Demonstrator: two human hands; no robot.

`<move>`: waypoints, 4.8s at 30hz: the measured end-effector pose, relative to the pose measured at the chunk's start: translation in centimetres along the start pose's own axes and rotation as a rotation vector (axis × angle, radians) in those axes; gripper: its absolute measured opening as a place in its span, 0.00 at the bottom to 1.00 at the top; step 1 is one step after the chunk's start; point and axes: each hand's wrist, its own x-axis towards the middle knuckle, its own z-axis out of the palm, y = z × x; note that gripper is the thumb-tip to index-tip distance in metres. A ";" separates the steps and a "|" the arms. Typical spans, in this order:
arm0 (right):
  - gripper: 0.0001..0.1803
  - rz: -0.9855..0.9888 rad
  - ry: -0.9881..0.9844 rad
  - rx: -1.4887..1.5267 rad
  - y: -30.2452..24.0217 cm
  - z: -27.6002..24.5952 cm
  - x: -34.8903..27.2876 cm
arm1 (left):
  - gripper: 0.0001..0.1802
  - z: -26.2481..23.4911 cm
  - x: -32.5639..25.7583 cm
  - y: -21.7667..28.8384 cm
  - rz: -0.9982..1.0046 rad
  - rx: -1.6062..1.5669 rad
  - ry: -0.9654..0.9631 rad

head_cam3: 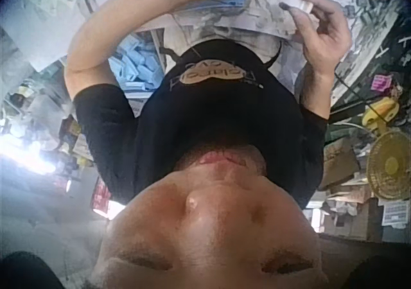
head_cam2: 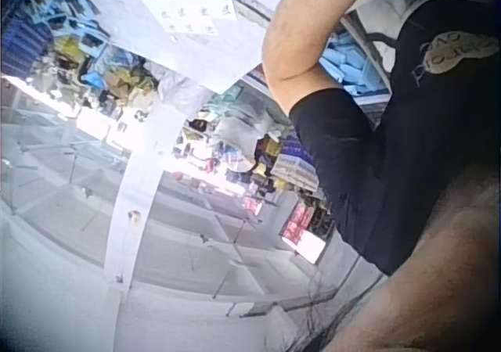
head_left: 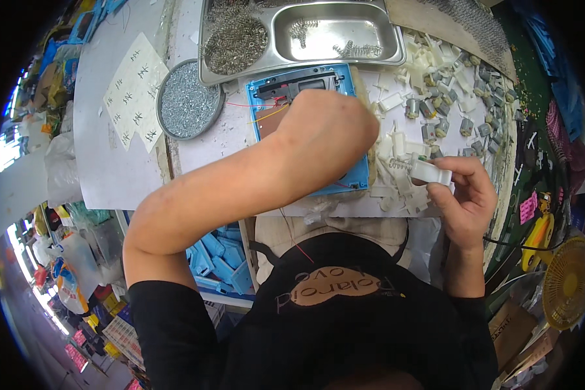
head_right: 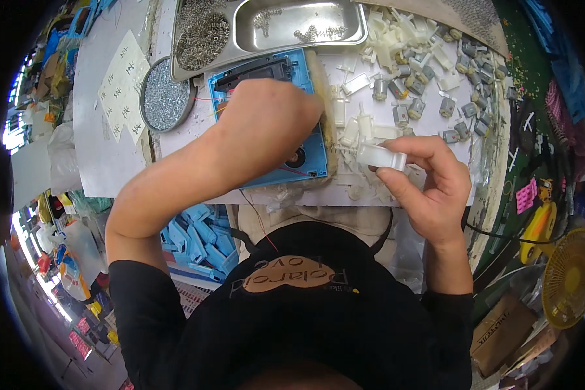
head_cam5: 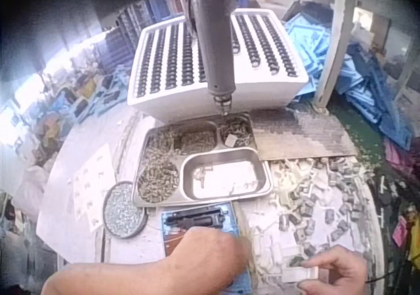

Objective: Soldering components and assembling a blue plastic electronic device.

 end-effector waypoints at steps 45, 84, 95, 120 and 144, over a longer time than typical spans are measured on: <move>0.15 -0.513 -0.515 -0.795 -0.8 6.0 9.7 | 0.11 7.0 -7.4 -0.1 -0.197 -0.584 0.905; 0.17 -0.222 0.159 -0.430 -0.1 -1.6 4.8 | 0.13 0.1 6.8 2.0 0.080 -0.766 0.445; 0.25 0.246 0.156 0.586 2.1 -4.0 1.9 | 0.13 -1.1 9.7 3.5 0.445 -0.492 0.277; 0.23 0.094 0.011 -0.349 0.6 -4.4 0.0 | 0.05 -4.5 14.1 -1.9 0.211 -0.035 0.799; 0.27 0.341 -0.322 0.400 -1.2 1.9 1.2 | 0.18 5.0 -6.6 5.9 -0.051 -0.716 0.781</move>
